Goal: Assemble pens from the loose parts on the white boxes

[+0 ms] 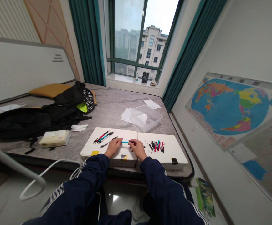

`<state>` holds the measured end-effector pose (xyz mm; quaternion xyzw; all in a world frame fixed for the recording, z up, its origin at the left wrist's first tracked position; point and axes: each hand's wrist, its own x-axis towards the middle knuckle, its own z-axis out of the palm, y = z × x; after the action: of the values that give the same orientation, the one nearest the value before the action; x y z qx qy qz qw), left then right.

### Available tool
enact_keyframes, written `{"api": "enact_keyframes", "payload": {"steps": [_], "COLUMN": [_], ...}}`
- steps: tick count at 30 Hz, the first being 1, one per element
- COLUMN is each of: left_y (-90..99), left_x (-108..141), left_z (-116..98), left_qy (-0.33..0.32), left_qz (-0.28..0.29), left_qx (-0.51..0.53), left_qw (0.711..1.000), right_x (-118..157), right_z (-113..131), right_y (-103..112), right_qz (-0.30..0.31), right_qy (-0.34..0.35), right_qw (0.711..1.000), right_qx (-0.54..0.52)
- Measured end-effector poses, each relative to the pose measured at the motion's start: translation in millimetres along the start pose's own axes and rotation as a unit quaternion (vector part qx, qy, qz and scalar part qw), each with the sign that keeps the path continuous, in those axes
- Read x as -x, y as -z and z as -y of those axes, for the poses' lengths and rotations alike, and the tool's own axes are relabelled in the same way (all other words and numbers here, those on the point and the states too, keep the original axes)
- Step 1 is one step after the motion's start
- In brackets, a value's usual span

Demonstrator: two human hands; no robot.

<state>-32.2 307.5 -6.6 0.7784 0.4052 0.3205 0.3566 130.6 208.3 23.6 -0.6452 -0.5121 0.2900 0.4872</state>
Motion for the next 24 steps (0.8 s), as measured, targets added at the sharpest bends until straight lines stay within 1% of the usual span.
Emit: {"api": "enact_keyframes", "payload": {"steps": [1, 3, 6, 8, 9, 11, 13, 15, 17, 21, 24], "left_y": [0.6, 1.9, 2.2, -0.4, -2.7, -9.0, -15.7, -20.4, -21.7, -16.1, -10.6], "left_x": [0.2, 0.2, -0.1, 0.8, 1.8, 4.7, 8.0, 10.6, 11.6, 8.8, 5.1], "left_z": [-0.3, -0.9, -1.7, -2.7, -3.6, -5.8, -8.1, -9.6, -10.1, -9.7, -9.4], "left_qy": [0.001, -0.004, -0.018, -0.018, -0.015, -0.011, -0.007, -0.004, -0.006, 0.004, 0.023], "left_qz": [0.001, -0.002, -0.013, -0.021, -0.025, -0.034, -0.042, -0.046, -0.049, -0.063, -0.074], "left_qx": [0.002, 0.009, 0.001, -0.038, -0.067, -0.135, -0.195, -0.230, -0.241, -0.217, -0.179], "left_qw": [1.000, 1.000, 1.000, 0.999, 0.997, 0.990, 0.980, 0.972, 0.969, 0.974, 0.981], "right_x": [4.0, 16.2, 42.6, 61.5, 70.1, 84.0, 92.0, 94.2, 91.9, 84.5, 83.3], "right_z": [0.2, -2.0, -15.7, -31.8, -41.0, -59.6, -75.7, -87.7, -95.6, -102.8, -104.8], "right_y": [8.4, 33.3, 87.2, 127.2, 145.9, 177.4, 198.2, 208.2, 209.9, 202.9, 198.3], "right_qz": [-0.009, -0.049, -0.151, -0.216, -0.255, -0.330, -0.357, -0.346, -0.322, -0.280, -0.269], "right_qy": [0.002, 0.004, -0.005, -0.014, -0.020, -0.042, -0.053, -0.050, -0.041, -0.029, -0.018], "right_qw": [1.000, 0.998, 0.988, 0.974, 0.962, 0.928, 0.903, 0.891, 0.886, 0.882, 0.877], "right_qx": [-0.013, -0.027, 0.010, 0.061, 0.093, 0.165, 0.234, 0.291, 0.330, 0.378, 0.397]}}
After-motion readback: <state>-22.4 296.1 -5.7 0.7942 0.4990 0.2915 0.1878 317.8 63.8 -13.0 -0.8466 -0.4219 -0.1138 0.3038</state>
